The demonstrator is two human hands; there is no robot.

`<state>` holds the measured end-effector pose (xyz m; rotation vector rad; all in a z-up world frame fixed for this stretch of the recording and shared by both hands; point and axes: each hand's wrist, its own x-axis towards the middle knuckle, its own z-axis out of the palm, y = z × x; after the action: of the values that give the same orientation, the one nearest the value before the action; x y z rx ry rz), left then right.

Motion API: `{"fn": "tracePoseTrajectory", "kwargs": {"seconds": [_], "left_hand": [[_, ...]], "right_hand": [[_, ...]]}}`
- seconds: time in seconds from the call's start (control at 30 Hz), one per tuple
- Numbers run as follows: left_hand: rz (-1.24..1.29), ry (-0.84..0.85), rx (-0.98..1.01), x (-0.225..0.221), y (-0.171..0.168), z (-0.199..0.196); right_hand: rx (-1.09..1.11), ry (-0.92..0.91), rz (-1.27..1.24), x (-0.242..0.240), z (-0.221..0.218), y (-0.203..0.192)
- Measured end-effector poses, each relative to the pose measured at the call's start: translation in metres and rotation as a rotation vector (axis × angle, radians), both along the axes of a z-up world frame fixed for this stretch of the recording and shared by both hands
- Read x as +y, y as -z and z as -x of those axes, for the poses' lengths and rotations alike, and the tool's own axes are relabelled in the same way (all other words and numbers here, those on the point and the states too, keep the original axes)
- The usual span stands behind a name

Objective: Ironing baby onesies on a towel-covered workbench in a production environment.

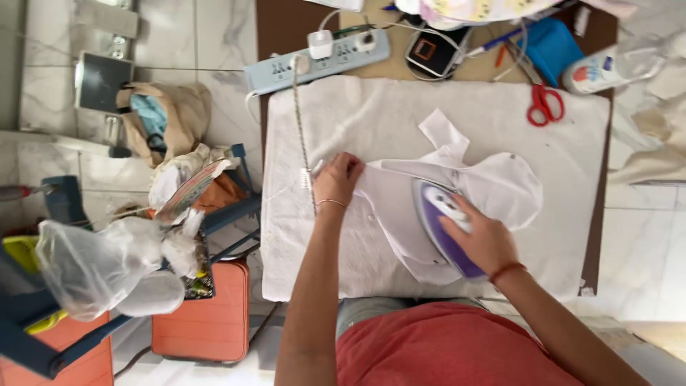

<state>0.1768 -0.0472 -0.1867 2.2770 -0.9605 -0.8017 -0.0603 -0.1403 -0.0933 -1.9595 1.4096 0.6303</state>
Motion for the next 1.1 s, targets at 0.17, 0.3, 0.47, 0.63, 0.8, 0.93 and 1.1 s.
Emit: {"fn": "tracePoseTrajectory", "kwargs": {"seconds": [0.17,0.3,0.47,0.63,0.8,0.93,1.1], "left_hand": [[-0.054,-0.017,-0.008,0.000,-0.011,0.005],[-0.101,-0.034,0.045,0.003,-0.005,0.000],[-0.120,-0.007,0.095,-0.003,-0.014,-0.005],[-0.177,0.058,0.097,-0.002,-0.020,-0.006],[-0.317,0.160,0.004,0.007,-0.010,-0.002],[-0.279,0.079,-0.019,0.011,-0.003,0.000],[-0.234,0.052,-0.027,0.009,-0.008,0.002]], "right_hand": [[0.048,0.176,0.047,0.007,0.022,-0.027],[0.013,0.127,0.035,-0.001,0.014,-0.015],[-0.106,-0.017,-0.003,-0.005,-0.022,-0.006],[-0.174,-0.086,0.056,0.003,-0.056,0.006],[-0.192,-0.084,0.037,0.002,-0.055,0.001],[-0.092,-0.165,-0.009,0.004,-0.024,-0.010],[-0.151,-0.462,0.151,0.017,-0.013,0.001]]}}
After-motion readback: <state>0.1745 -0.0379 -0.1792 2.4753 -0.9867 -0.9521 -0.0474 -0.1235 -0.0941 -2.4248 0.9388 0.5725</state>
